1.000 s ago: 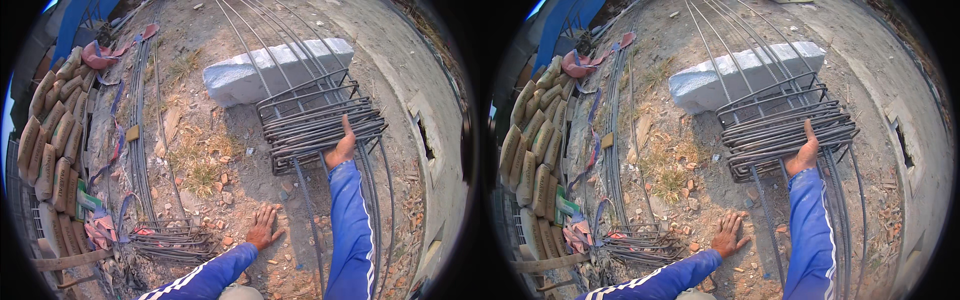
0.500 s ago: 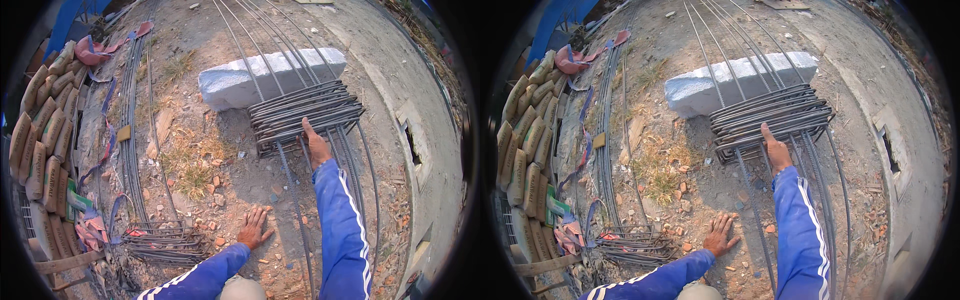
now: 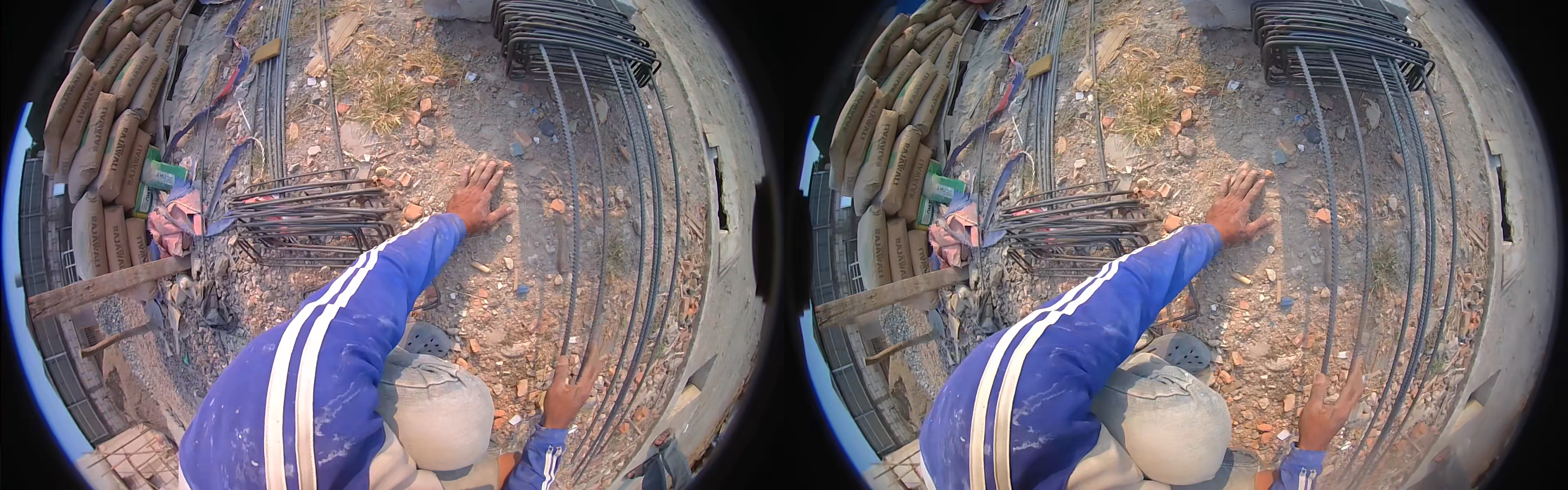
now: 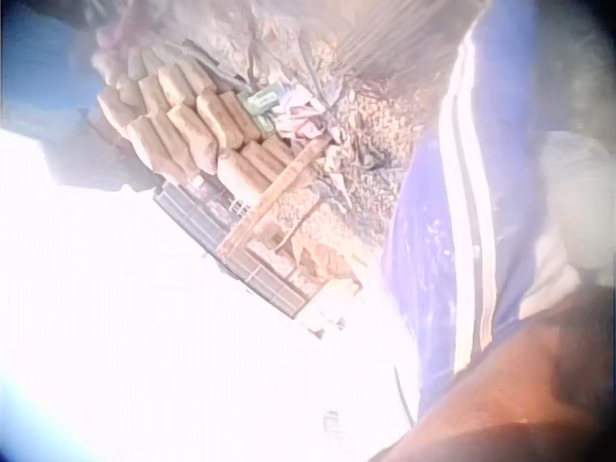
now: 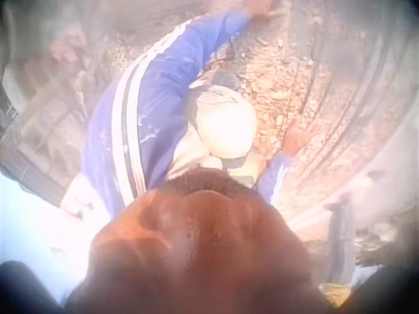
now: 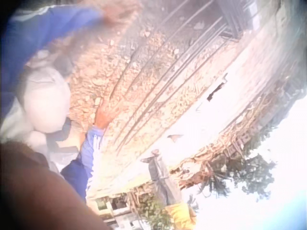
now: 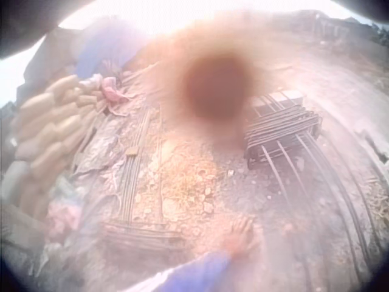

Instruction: The person assembles rebar cages by hand on the ground, picking up individual rectangular steel stirrups and positioning them along a set of long straight rebar rods. The person handles the stirrups one by one, slides them into place, and then lifts the entire partially completed structure to stack it with others.

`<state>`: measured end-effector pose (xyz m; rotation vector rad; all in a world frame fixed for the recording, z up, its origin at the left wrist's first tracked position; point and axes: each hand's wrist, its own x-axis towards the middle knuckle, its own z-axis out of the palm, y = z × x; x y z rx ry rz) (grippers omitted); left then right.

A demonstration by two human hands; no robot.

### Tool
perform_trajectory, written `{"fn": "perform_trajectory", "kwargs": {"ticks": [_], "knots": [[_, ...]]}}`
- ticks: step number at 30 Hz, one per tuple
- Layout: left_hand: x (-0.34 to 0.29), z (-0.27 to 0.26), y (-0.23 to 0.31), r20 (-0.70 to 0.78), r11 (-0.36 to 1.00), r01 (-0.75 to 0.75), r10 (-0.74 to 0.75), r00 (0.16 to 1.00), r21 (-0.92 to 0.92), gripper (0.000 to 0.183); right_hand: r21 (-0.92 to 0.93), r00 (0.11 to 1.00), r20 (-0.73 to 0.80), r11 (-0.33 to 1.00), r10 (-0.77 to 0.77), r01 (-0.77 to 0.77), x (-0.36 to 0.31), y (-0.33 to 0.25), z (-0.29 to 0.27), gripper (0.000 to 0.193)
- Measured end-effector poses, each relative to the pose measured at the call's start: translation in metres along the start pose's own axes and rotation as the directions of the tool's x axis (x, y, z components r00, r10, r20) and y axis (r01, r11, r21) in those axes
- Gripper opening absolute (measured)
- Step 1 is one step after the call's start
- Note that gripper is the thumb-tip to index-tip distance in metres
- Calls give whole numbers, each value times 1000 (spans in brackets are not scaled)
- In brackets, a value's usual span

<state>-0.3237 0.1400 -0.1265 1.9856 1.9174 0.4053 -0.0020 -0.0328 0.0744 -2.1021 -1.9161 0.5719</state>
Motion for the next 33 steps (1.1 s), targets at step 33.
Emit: {"fn": "perform_trajectory", "kwargs": {"ticks": [33], "knots": [[-246, -192, -161, 249, 908, 267, -353, 902, 323, 33, 397, 866, 257, 771, 428, -499, -113, 73, -62, 45]]}}
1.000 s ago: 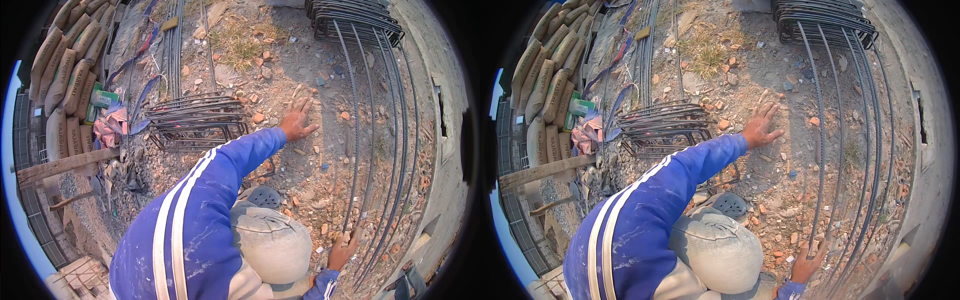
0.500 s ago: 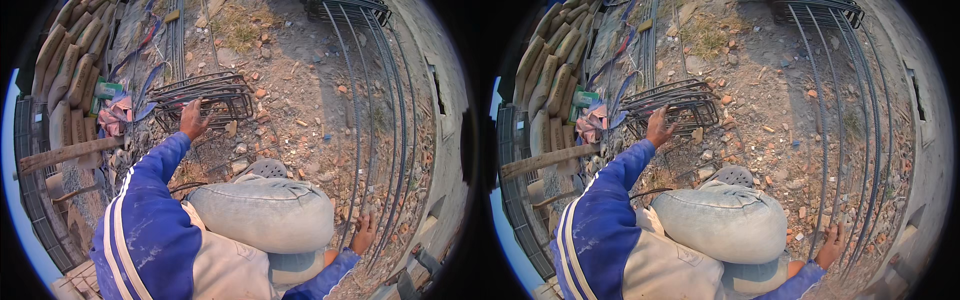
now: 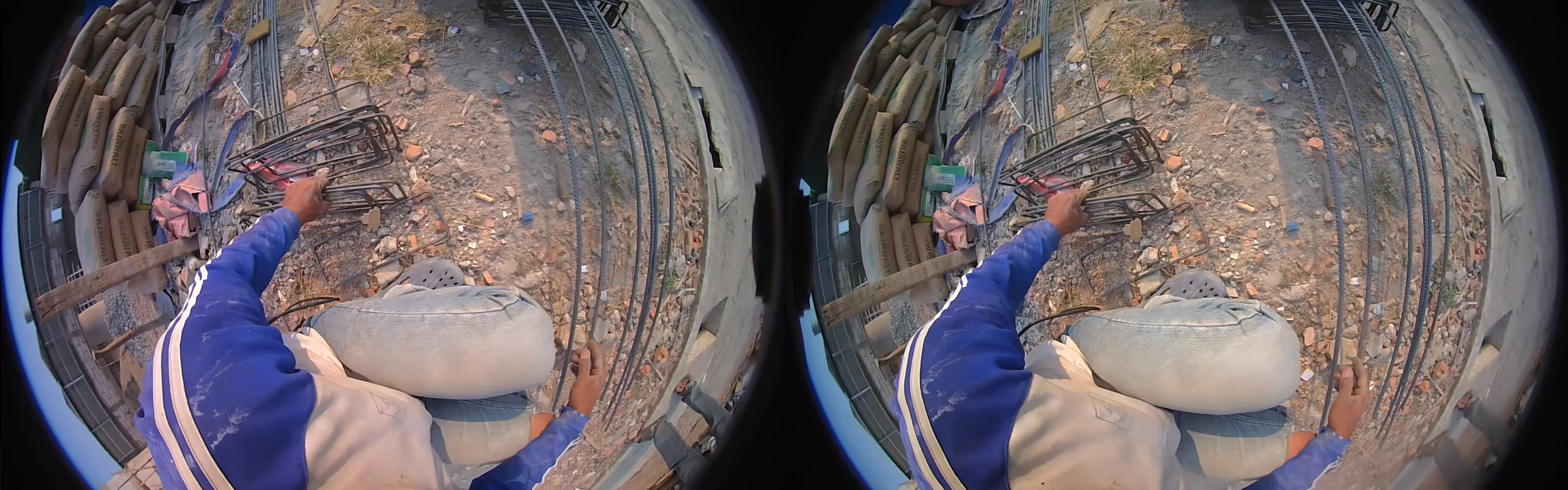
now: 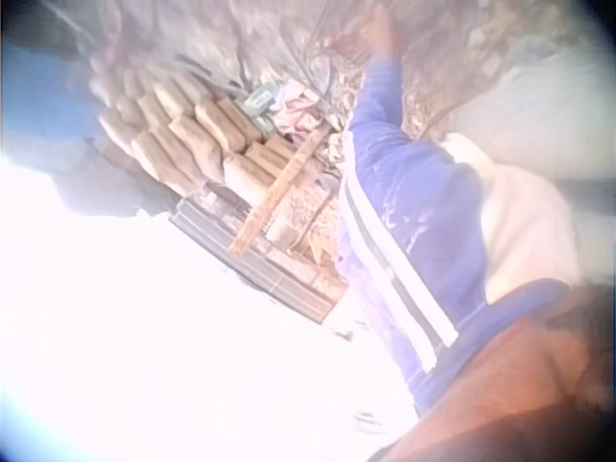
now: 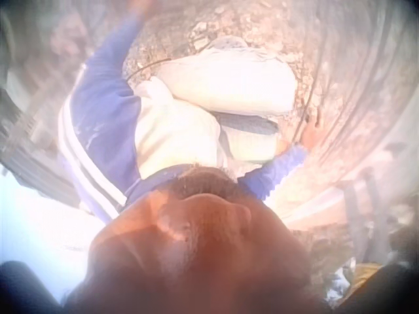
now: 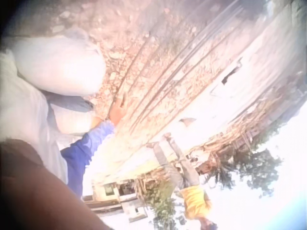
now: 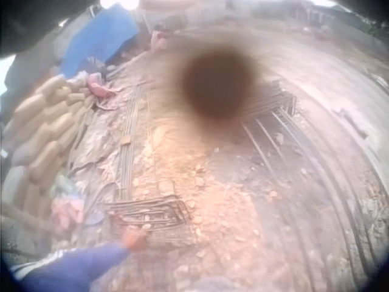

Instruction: The person assembles rebar cages by hand on the ground, picking up individual rectangular steel stirrups and positioning them along a set of long straight rebar rods. The person handles the stirrups one by one, slides them into place, and then lifts the entire partially completed structure to stack it with others.

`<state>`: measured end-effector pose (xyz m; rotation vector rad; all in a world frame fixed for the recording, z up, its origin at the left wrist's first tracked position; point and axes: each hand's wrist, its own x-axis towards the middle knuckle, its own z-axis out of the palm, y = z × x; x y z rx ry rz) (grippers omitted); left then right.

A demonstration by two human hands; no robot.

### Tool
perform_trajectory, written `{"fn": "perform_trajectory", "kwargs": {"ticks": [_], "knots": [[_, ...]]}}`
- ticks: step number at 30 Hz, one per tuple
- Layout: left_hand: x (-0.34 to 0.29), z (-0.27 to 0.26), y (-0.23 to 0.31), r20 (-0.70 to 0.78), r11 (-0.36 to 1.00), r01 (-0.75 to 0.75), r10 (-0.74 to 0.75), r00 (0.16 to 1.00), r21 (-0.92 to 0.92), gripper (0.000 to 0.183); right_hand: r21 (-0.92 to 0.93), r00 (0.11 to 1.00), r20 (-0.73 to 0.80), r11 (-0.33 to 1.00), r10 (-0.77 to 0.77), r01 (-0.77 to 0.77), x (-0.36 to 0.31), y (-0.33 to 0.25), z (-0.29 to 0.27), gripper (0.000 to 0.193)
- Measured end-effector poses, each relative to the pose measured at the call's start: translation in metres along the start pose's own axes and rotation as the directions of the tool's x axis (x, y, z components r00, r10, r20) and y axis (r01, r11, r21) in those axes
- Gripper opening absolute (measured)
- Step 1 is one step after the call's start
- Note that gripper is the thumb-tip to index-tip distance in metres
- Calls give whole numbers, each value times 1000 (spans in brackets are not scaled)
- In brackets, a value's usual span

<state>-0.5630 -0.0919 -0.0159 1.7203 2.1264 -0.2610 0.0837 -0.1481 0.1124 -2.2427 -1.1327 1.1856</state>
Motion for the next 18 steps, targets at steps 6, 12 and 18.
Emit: {"fn": "perform_trajectory", "kwargs": {"ticks": [6, 12, 18], "knots": [[-28, 12, 7, 145, 965, -192, 219, 965, -180, 35, 18, 980, 199, 1000, 15, -19, -22, -31, -15, 48], [-13, -2, 30, 699, 944, 114, 145, 700, -310, 34, 14, 973, 203, 994, -112, 111, 2, -29, 6, 51], [-61, -110, 139, 511, 852, -13, 326, 795, -523, 44, 4, 924, 141, 933, -357, 360, -6, -19, -1, 47]]}}
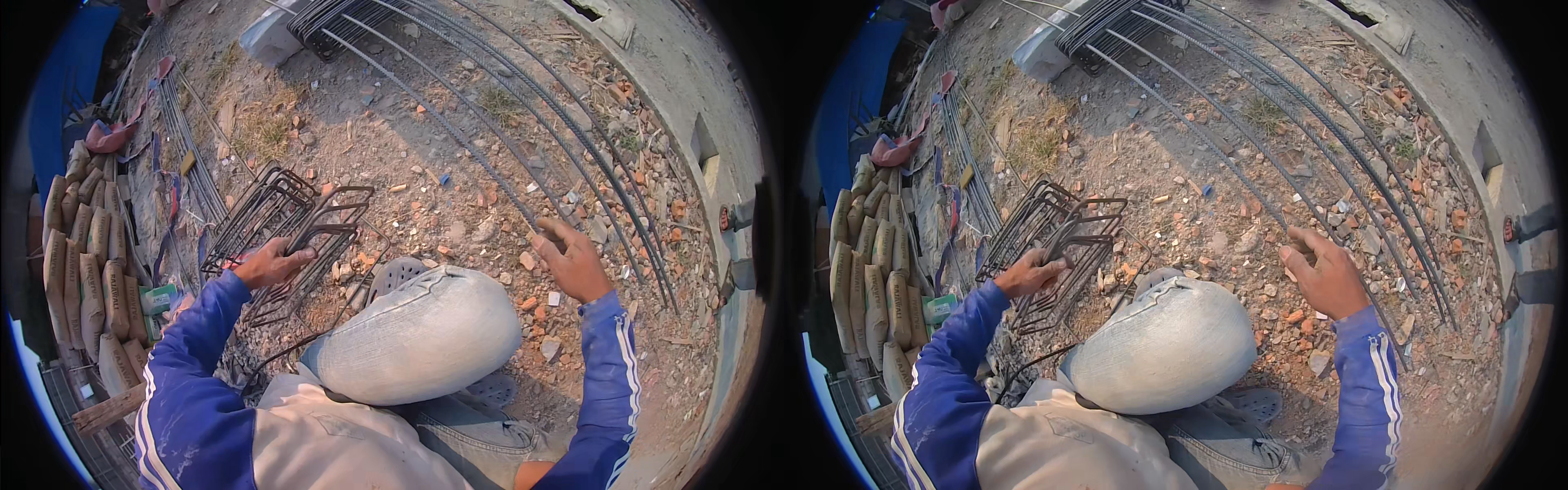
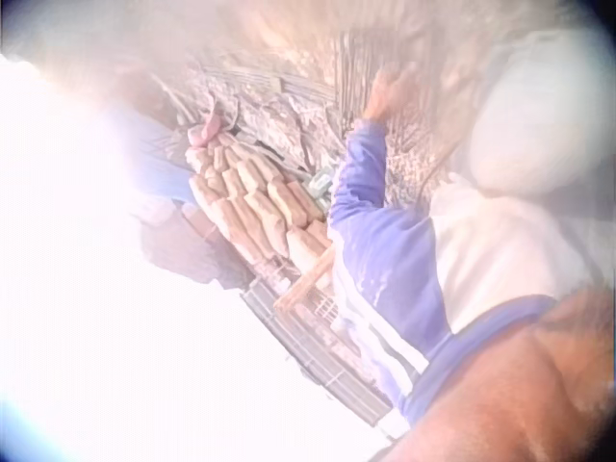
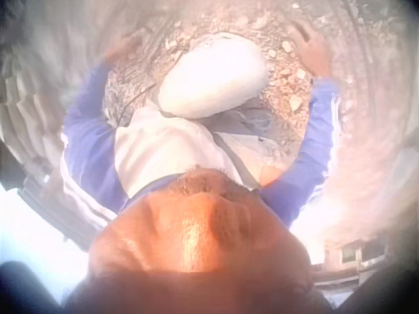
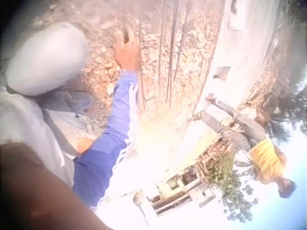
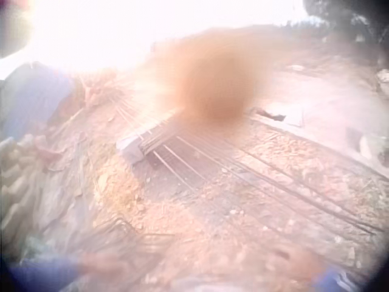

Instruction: The person assembles rebar cages by hand on the ground, picking up individual rectangular steel stirrups and positioning them along a set of long straight rebar rods. The person handles the stirrups one by one, slides them into place, and then lifts the entire partially completed structure to stack it with others.

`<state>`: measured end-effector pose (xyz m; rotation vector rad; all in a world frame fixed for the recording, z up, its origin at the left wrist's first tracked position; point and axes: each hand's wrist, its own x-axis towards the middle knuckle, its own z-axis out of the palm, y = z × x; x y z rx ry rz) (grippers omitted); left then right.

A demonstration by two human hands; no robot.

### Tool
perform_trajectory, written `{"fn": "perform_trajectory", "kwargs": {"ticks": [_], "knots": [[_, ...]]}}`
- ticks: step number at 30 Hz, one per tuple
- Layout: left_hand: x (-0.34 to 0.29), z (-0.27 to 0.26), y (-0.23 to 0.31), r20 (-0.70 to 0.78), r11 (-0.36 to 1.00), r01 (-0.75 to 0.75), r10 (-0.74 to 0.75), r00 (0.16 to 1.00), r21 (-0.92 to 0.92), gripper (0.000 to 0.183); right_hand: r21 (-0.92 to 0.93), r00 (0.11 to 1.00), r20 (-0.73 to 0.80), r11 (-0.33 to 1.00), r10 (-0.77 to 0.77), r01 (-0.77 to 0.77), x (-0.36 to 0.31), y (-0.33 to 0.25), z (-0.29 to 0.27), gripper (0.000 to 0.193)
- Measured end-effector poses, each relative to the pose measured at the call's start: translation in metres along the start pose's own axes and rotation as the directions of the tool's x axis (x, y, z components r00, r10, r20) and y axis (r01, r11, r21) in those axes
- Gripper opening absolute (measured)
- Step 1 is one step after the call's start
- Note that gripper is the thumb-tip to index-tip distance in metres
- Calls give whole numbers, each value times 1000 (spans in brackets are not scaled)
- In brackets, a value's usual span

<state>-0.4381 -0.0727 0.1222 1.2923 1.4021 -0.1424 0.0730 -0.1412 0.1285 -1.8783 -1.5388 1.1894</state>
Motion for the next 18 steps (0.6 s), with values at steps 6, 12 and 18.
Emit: {"fn": "perform_trajectory", "kwargs": {"ticks": [6, 12, 18], "knots": [[-52, 40, 171, -134, 776, -630, 621, 772, -33, 67, 610, 988, 27, 780, 153, -137, -49, 41, 29, 53], [-70, 105, 307, -241, 547, -803, 833, 497, 235, 68, 747, 987, 10, 656, 157, -112, -75, 57, 55, 69], [-55, 195, 349, -161, 564, -826, 815, 556, 0, 70, 574, 824, -555, 667, -110, 475, -64, 43, 32, 69]]}}
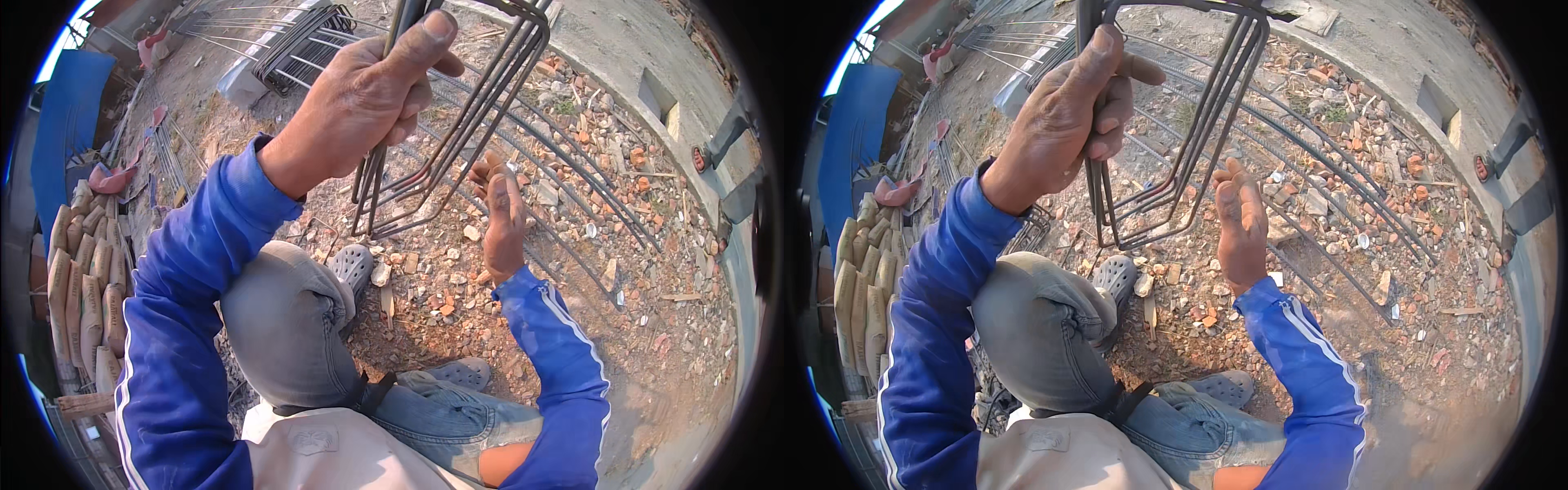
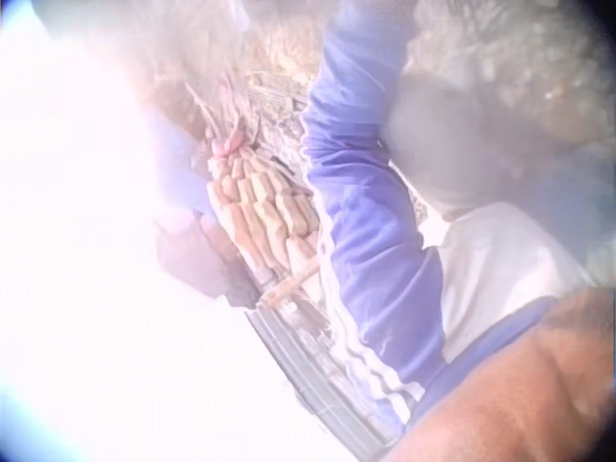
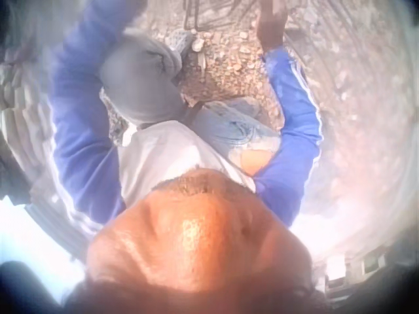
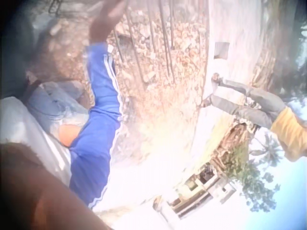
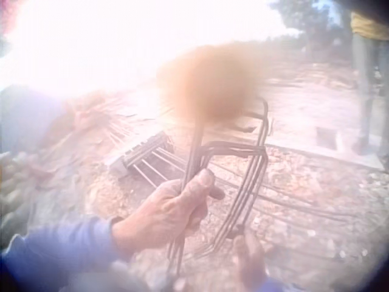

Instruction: The person assembles rebar cages by hand on the ground, picking up individual rectangular steel stirrups and positioning them along a set of long straight rebar rods. The person handles the stirrups one by one, slides them into place, and then lifts the entire partially completed structure to stack it with others.

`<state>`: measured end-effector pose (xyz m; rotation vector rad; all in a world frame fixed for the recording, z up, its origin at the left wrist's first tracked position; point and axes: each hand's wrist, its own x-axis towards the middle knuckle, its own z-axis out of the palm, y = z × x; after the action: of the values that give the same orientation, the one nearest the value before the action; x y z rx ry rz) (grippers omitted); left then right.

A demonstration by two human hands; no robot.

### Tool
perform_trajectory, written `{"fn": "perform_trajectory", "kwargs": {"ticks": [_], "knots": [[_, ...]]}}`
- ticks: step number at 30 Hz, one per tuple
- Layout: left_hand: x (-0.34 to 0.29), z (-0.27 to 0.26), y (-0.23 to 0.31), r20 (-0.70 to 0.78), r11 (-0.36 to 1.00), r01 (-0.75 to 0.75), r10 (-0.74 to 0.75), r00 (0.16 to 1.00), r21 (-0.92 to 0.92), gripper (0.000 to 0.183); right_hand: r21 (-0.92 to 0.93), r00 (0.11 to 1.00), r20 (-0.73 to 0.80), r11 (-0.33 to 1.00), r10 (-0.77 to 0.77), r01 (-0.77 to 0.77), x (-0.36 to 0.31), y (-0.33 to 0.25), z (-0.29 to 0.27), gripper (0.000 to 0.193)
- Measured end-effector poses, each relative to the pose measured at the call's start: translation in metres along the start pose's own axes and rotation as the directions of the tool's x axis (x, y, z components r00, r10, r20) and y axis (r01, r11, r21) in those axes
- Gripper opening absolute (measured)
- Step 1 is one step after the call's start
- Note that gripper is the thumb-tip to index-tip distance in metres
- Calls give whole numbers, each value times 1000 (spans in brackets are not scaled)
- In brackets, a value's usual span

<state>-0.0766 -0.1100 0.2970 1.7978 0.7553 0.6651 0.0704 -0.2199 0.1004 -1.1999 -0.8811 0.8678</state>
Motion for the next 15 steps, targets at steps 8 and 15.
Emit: {"fn": "perform_trajectory", "kwargs": {"ticks": [8, 15], "knots": [[10, 36, -35, 145, 893, 326, -295, 944, -310, 59, -77, 959, -54, 956, 278, -282, -63, 32, -38, 53], [-48, -80, -18, -430, 981, 17, -100, 897, -192, 46, -486, 869, 144, 799, 474, -356, -80, 86, -8, 48]]}}
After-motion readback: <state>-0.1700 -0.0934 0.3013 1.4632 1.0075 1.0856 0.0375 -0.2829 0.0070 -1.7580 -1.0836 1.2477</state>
